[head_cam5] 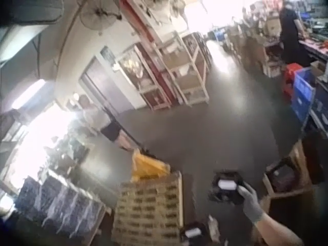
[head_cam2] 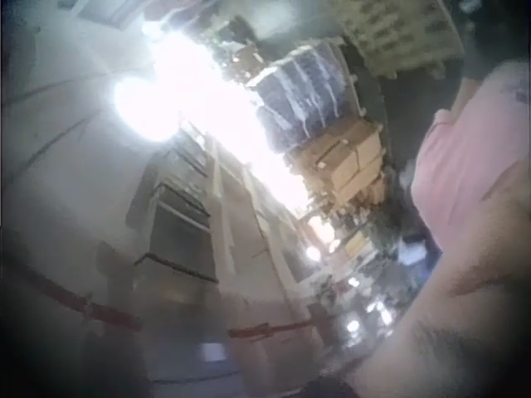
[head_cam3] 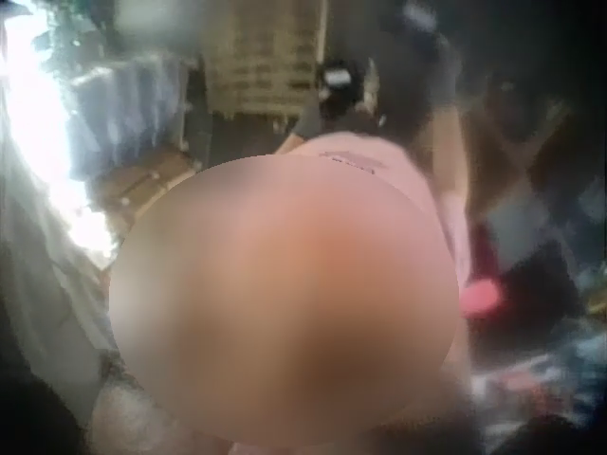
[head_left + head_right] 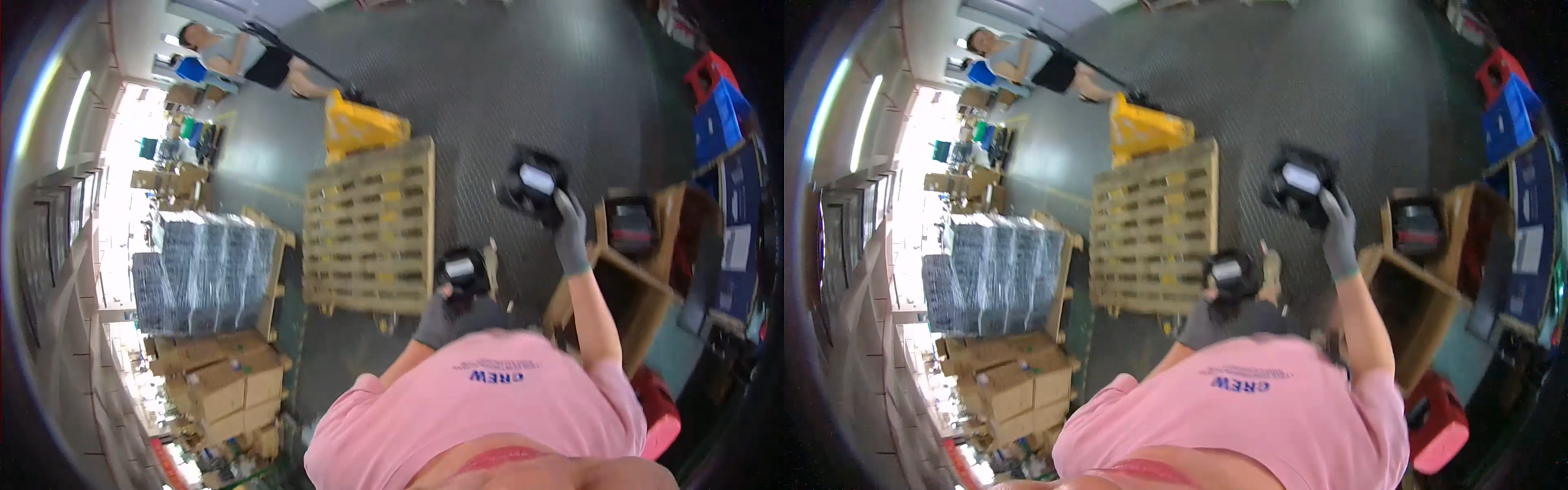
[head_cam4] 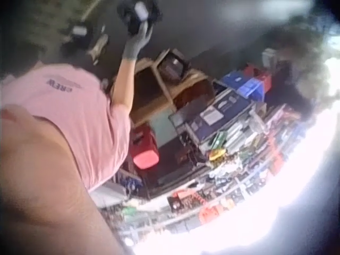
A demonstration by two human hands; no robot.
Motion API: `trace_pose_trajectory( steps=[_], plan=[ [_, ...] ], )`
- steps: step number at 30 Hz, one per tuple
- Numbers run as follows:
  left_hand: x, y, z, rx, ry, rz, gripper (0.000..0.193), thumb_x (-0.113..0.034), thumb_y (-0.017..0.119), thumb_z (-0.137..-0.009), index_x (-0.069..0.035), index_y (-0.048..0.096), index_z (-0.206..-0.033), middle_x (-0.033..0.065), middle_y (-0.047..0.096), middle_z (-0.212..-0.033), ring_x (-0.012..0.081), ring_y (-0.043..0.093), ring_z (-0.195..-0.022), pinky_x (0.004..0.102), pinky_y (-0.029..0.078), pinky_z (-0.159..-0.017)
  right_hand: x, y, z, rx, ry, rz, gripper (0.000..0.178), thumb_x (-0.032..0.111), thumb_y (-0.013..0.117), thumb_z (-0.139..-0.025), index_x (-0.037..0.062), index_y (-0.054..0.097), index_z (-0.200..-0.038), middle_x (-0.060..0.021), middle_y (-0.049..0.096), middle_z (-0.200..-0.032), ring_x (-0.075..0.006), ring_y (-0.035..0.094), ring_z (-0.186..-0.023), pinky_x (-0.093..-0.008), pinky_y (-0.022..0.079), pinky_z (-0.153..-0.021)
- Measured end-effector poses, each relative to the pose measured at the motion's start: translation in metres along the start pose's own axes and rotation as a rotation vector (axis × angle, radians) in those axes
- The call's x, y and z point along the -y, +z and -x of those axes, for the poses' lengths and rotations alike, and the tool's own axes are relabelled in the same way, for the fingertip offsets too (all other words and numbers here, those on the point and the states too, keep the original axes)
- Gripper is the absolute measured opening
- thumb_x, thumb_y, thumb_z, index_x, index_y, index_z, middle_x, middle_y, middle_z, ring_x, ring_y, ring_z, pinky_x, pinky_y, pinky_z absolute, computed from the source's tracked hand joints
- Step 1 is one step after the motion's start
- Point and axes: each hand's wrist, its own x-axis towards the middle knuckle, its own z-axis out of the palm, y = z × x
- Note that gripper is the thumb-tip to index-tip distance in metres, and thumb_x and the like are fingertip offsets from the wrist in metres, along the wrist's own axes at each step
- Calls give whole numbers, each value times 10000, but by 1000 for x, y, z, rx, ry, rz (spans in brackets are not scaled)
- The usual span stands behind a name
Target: The person assembles cooling fans by securing them into metal casings with screws, using an electric screwdriver.
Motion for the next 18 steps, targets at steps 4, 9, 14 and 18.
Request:
trace_pose_trajectory(
  steps=[4, 9, 14, 18],
  plan=[
    [-57, -19, -96, 40, -28, -54, 429, -241, 580, -854, -33, 492, -1219, 117, 576, -1119, 247, 594, -964, 433, 518, -817, -54, 4, -63, -210, -29, 35, 406, 317, 506, -859, 21, 578, -1129, -59, 662, -947, -140, 633, -760, -256, 468, -550],
    [-141, 44, -144, 37, -32, -28, 310, -240, 569, -854, 8, 555, -1040, 144, 615, -947, 257, 623, -829, 399, 533, -746, -67, -8, -113, -357, 159, -66, 289, 241, 488, -898, 45, 599, -1078, -62, 649, -956, -163, 618, -732, -293, 479, -566],
    [-210, 97, -223, 123, 83, -243, 293, -240, 575, -854, 16, 573, -996, 126, 624, -882, 257, 632, -744, 378, 541, -684, -33, 12, -174, -475, 107, -107, 284, 263, 482, -905, 69, 603, -1074, -58, 659, -970, -159, 620, -744, -277, 457, -549],
    [-236, 166, -284, 203, 48, -289, 286, -250, 576, -863, 9, 566, -984, 119, 634, -855, 233, 639, -714, 367, 546, -596, -5, 27, -232, -519, 63, -197, 288, 288, 486, -904, 81, 599, -1069, -39, 658, -953, -151, 608, -710, -271, 457, -545]
  ],
)
